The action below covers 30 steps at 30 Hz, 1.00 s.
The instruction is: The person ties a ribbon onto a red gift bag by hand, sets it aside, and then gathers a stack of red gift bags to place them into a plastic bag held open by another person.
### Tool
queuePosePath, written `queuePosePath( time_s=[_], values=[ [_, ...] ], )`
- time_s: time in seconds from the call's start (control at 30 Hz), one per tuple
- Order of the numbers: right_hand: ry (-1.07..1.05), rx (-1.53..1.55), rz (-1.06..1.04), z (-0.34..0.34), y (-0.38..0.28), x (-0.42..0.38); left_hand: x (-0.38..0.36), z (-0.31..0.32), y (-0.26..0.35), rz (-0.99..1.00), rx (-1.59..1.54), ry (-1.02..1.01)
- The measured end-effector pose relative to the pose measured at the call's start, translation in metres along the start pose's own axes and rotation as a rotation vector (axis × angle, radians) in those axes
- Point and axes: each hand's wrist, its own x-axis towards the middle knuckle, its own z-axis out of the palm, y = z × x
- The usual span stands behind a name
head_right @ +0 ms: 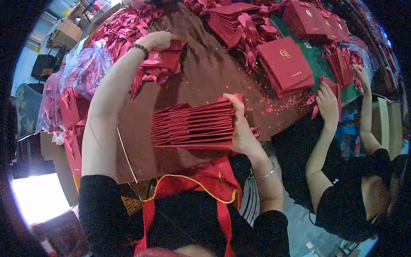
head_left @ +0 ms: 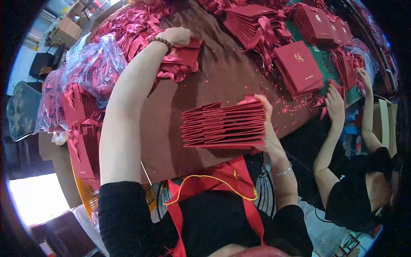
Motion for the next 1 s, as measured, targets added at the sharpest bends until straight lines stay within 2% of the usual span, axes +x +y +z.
queuePosePath(
  time_s=[0.03,0.1,0.13,0.2,0.37,0.47,0.57,0.67,0.73,0.8,0.83,0.87,0.9,0.93,0.97,1.0],
  values=[
    [0.003,0.002,0.000,-0.001,0.000,0.001,-0.009,-0.016,0.014,0.002,0.002,-0.002],
    [0.015,0.028,0.010,0.000,0.000,0.001,-0.038,-0.063,0.059,-0.266,-0.238,-0.100],
    [0.014,0.032,0.017,0.000,0.002,0.000,-0.023,-0.050,0.055,-0.356,-0.248,-0.176],
    [0.052,0.088,0.063,0.000,0.007,-0.003,-0.018,-0.037,0.060,-0.356,-0.100,-0.107],
    [0.138,0.196,0.160,0.003,0.011,-0.006,-0.011,-0.040,0.050,-0.327,-0.219,-0.208],
    [0.123,0.153,0.096,0.001,0.010,-0.003,-0.010,-0.044,0.063,-0.383,-0.158,-0.193],
    [0.066,-0.002,0.033,0.001,0.006,-0.002,0.000,-0.028,0.085,-0.416,-0.098,-0.055],
    [0.123,0.165,0.062,0.003,0.004,-0.002,0.004,-0.021,0.091,-0.384,-0.051,-0.021],
    [0.045,-0.088,-0.022,-0.002,0.009,-0.003,0.001,-0.025,0.091,-0.374,-0.016,-0.013],
    [0.036,-0.093,-0.051,-0.003,0.008,-0.002,-0.003,-0.037,0.090,-0.401,0.026,0.035],
    [0.023,-0.100,-0.071,-0.002,0.007,-0.002,-0.005,-0.043,0.085,-0.351,0.122,0.047],
    [0.082,0.074,0.016,0.001,0.007,-0.002,-0.005,-0.048,0.083,-0.402,0.127,0.041],
    [0.060,-0.014,-0.016,0.000,0.006,-0.001,-0.007,-0.052,0.081,-0.456,0.129,0.035],
    [0.042,-0.100,-0.050,-0.001,0.006,-0.001,-0.006,-0.043,0.070,-0.433,0.179,0.160],
    [0.037,-0.099,-0.054,0.000,0.006,-0.001,-0.009,-0.040,0.066,-0.438,0.181,0.162],
    [0.058,0.041,-0.011,0.003,0.005,-0.002,-0.011,-0.037,0.062,-0.455,0.202,0.197]
  ],
)
